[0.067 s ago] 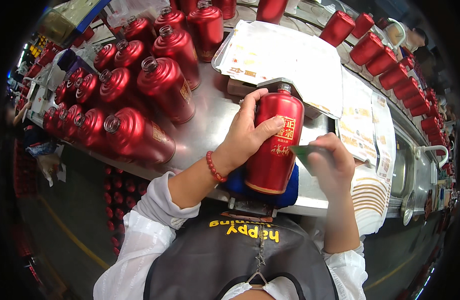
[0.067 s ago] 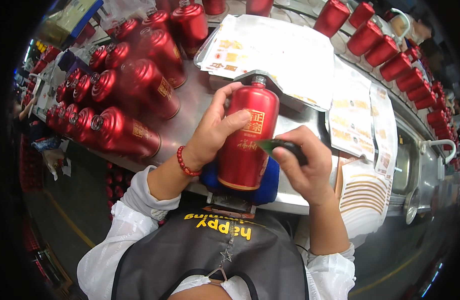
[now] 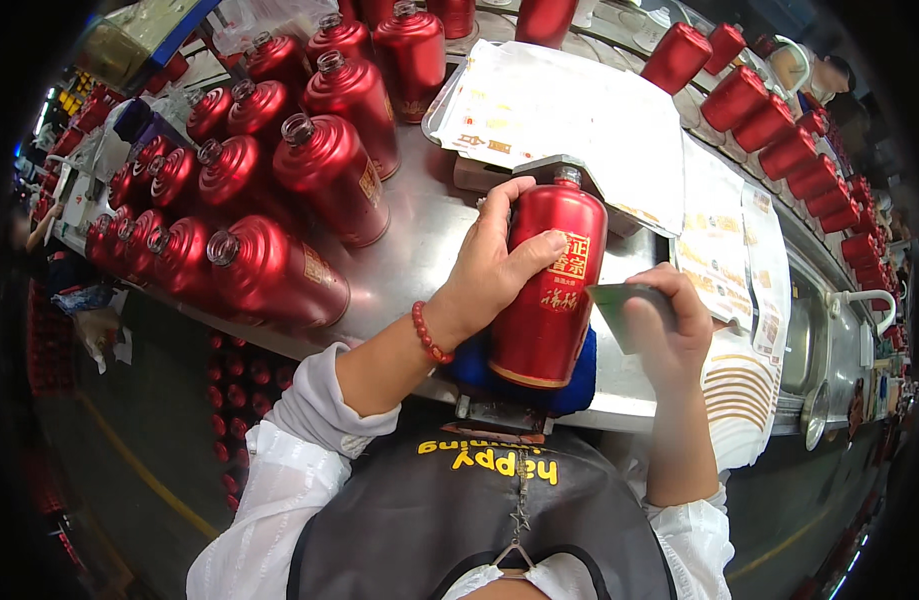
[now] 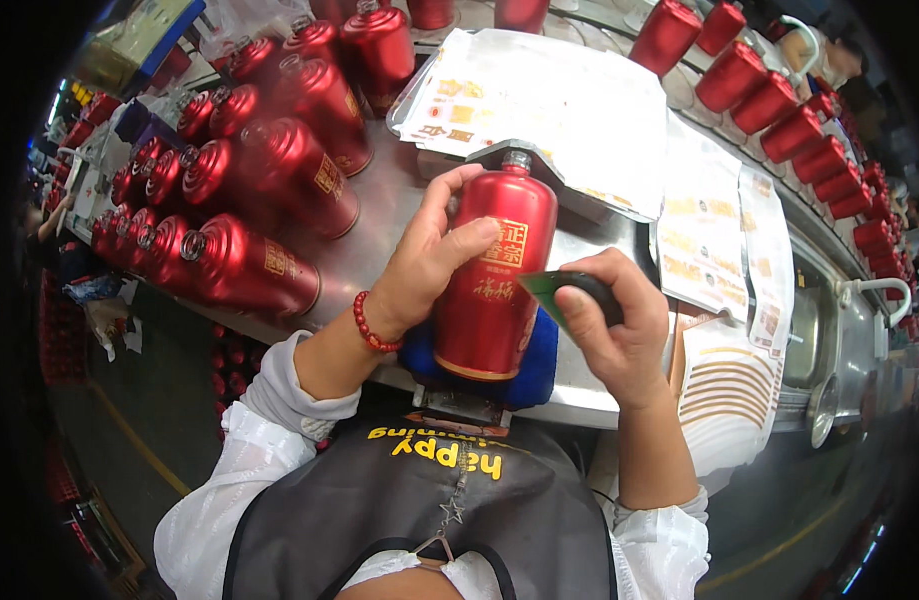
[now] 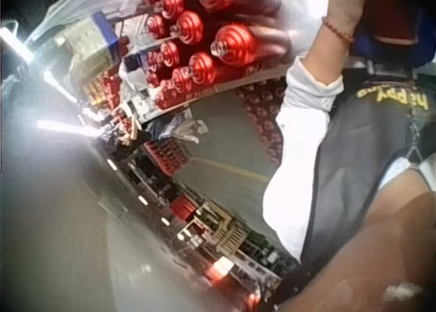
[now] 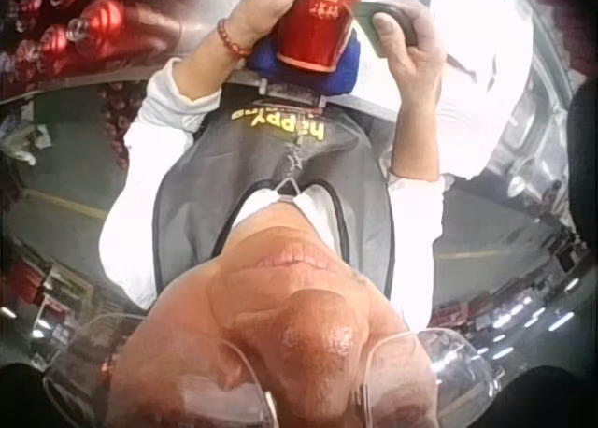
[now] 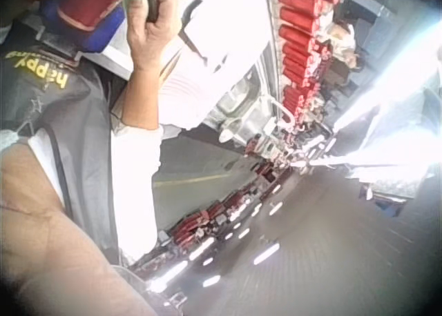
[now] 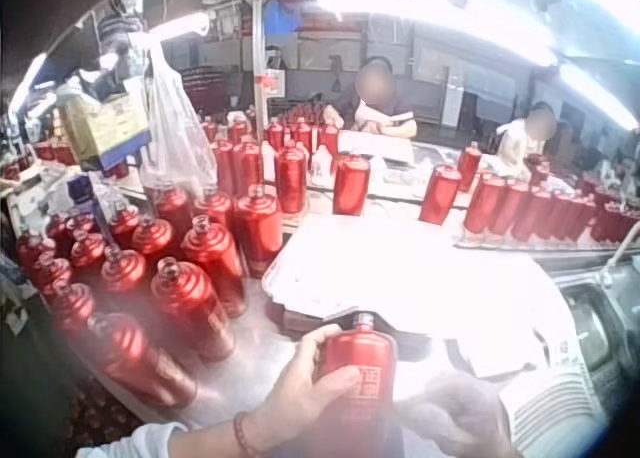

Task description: The person applies gold stickers to red beverage cans. They peel each sticker from a sheet, place it on the can, smooth it with a green card, and rotate the can to cover all sides. Finished cans are set aside on the table.

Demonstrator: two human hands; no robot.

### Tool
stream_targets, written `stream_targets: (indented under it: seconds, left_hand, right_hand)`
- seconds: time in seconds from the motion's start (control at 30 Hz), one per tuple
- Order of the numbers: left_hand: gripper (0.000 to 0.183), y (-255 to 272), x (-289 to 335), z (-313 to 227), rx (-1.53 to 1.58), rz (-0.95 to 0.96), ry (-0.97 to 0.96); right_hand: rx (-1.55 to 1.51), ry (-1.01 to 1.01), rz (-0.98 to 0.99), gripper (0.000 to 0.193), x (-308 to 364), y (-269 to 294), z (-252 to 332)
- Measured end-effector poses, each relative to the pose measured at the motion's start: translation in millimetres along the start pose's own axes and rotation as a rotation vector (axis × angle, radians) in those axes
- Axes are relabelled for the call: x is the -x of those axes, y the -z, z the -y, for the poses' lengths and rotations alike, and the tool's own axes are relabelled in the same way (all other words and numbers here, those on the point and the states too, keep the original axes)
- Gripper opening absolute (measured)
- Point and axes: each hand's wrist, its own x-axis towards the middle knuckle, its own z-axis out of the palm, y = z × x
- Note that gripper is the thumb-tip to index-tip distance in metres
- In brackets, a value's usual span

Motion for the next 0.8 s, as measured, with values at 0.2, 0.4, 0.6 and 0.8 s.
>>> stream_targets:
  seconds: [0.2, 0.4, 0.6, 0.8]
  left_hand:
    - [0.064, 1.3, -9.7, -1.5, -0.282, -0.082, -0.196]
    - [0.038, 14.8, -7.6, -41.6, -1.12, 0.268, -0.939]
    - [0.039, 24.4, 25.0, -37.7, -1.167, 0.359, -0.843]
    - [0.039, 27.5, 54.7, -18.3, -1.057, 0.172, -0.797]
  right_hand:
    - [-0.006, -0.156, -0.13, 0.021, 0.5, 8.3, -5.5]
    - [0.01, -0.145, -0.167, 0.022, -1.8, 21.4, -7.9]
    - [0.148, 0.006, -0.043, 0.018, -31.5, 20.1, -0.7]
    - [0.667, 0.712, 0.127, 0.02, -74.9, -5.9, 9.1]
